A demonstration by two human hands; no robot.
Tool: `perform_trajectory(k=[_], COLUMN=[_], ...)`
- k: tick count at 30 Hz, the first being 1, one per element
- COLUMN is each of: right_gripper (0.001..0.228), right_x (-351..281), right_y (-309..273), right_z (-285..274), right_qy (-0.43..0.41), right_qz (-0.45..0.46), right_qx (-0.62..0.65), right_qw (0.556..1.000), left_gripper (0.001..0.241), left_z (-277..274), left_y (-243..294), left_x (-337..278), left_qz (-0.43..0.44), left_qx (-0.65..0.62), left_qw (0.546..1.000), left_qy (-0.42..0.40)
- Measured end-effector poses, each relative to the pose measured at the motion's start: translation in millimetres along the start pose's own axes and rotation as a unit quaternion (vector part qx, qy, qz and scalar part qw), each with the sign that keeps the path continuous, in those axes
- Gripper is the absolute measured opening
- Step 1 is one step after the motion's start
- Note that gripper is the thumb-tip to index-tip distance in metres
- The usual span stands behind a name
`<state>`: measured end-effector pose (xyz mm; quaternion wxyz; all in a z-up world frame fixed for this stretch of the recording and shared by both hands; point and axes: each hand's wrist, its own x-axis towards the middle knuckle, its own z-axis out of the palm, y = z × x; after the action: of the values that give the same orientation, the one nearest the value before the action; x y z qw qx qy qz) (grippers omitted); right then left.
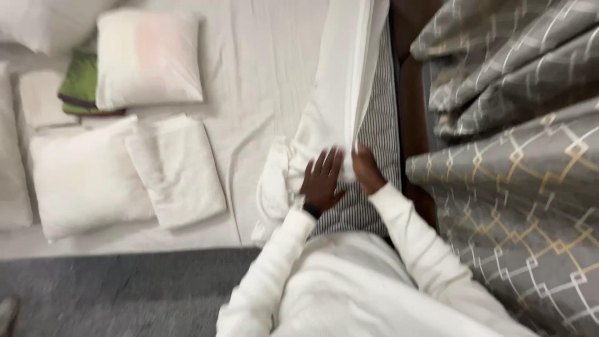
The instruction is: The person arranges white pillows and folded towels on a bed. They then pull a white fitted sheet over the mattress, tucking it in at the corners. The person continues to adjust the pillows and towels on the bed.
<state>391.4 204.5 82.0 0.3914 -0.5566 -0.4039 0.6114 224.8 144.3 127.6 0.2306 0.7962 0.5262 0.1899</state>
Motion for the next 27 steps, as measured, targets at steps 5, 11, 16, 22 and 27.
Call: perform_trajectory(k=[5,11,16,22,27], right_gripper=[0.047,0.052,0.084,0.115,0.110], right_x=[27,36,74,188,130], right_y=[11,28,-13,-13,-84], right_z=[-23,-40,-32,-28,14], right_qy=[-0.003,0.006,0.139,0.137,0.155], right_qz=[-0.067,-0.021,-0.026,-0.168,-0.076], right_qx=[0.079,0.043,0.149,-0.262,-0.479], right_qw=[0.995,0.999,0.979,0.940,0.861], left_gripper=[0.090,0.058,0.036,0.036,0.046], left_z=[50,87,60,64,69], left_y=[-19,-60,-76,-69,-41], left_x=[45,26,2,-2,-22], left_qz=[-0.015,-0.011,-0.045,-0.026,-0.009], left_qx=[-0.050,-0.111,-0.169,-0.151,-0.134], left_qw=[0.999,0.993,0.983,0.984,0.985], left_qy=[0.012,0.028,0.048,0.087,0.111])
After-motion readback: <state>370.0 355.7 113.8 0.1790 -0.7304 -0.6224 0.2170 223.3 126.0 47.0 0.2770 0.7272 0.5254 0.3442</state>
